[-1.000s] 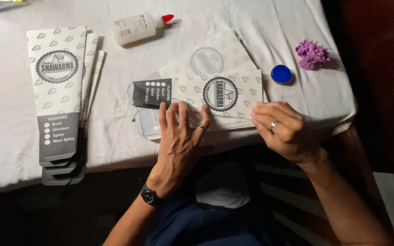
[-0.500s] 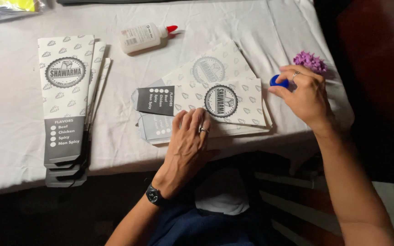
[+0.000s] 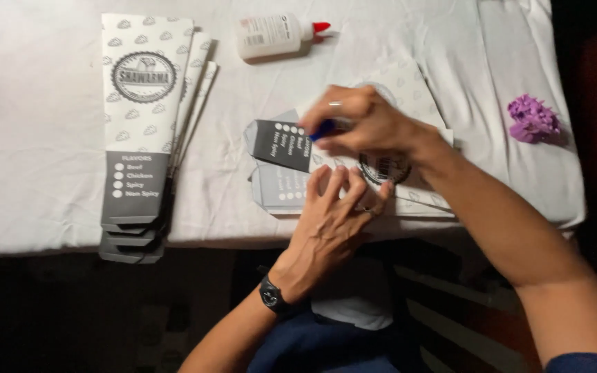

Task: The person folds flat printed paper sheets into cone-shaped wrappers, applies glue to the edges, and presses them to seal. They repeat this process for multiple cones, stacking finished units on the table.

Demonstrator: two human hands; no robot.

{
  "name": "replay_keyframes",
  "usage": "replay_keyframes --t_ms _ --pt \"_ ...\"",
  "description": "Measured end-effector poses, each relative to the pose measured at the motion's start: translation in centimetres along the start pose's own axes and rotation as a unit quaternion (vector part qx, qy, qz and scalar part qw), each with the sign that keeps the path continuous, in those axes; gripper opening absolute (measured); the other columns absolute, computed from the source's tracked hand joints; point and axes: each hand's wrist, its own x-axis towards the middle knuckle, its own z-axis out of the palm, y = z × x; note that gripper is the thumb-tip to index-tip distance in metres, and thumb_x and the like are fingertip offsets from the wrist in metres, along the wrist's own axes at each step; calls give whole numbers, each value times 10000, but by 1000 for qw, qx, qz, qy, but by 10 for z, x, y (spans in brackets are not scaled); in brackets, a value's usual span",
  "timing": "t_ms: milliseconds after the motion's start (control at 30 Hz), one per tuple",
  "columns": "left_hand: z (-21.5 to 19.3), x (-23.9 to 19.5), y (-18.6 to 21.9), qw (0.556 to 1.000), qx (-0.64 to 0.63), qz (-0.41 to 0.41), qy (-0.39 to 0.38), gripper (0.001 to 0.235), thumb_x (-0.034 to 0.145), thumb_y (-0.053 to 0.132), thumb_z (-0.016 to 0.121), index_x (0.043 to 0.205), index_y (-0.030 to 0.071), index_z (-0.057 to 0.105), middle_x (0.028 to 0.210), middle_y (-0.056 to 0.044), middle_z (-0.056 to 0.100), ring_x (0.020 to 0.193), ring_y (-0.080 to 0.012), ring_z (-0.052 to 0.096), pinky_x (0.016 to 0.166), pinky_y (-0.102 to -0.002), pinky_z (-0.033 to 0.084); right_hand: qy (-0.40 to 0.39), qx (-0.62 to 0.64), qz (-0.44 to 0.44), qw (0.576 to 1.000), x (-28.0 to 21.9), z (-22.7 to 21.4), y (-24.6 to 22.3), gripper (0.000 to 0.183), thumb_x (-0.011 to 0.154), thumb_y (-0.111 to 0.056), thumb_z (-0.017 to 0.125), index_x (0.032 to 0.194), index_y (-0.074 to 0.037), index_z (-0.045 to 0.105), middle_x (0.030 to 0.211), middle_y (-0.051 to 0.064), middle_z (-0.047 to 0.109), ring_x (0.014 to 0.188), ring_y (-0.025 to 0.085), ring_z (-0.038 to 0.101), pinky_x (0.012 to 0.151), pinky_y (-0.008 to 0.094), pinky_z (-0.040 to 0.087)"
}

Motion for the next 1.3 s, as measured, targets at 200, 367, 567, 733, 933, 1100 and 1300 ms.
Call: replay_keyframes --t_ms 200,367,567,733,933,1100,1300 --pt "-4 -3 1 1000 -5 -4 15 385 787 418 773 1154 312 726 1244 -137 472 1200 -356 454 1099 -628 314 -34 77 -53 995 55 42 -13 239 920 -261 805 1037 -73 716 966 127 703 968 358 678 889 499 560" --pt "2 -3 3 998 -41 -26 31 804 711 446 875 1421 253 550 1294 -233 536 1218 -409 495 1094 -657 329 1 12 -17 1000 -21 10 9 229 1019 -260 695 1128 -59 691 1027 158 684 974 392 646 932 521 529" --pt "18 -4 -1 999 -37 -15 22 924 782 495 800 1572 276 374 1376 -228 503 1295 -416 442 1155 -658 281 37 -105 141 984 -149 -98 -8 262 851 -180 824 1081 -77 751 1100 108 758 1031 302 716 957 418 558" --pt "-5 -1 -3 997 -34 -9 63 762 814 379 762 1504 249 466 1321 -196 509 1267 -392 476 1115 -603 334 10 -85 106 991 -121 -93 -4 267 855 -98 802 1101 -33 720 1136 151 744 1082 285 709 979 369 579" --pt "-13 -1 -3 995 -33 -8 98 728 771 255 763 1447 212 496 1242 -144 517 1189 -353 501 1077 -538 388 -73 48 -35 996 9 -2 -3 178 1006 -175 613 1128 -51 653 1013 91 639 964 217 650 855 308 593" --pt "-16 0 0 991 -73 -11 111 584 697 144 727 1263 228 608 1108 -67 517 1037 -312 478 1040 -524 380 -109 -1 -77 991 64 42 -9 118 1004 -167 699 1028 -66 643 962 100 676 910 227 624 855 373 540" --pt "-24 8 3 983 -112 -29 141 645 888 716 501 1115 157 727 1104 -84 556 997 -337 511 946 -495 413 -64 -28 -55 996 -11 9 -14 319 1090 -372 481 1156 -80 590 976 92 604 942 242 552 861 382 512"
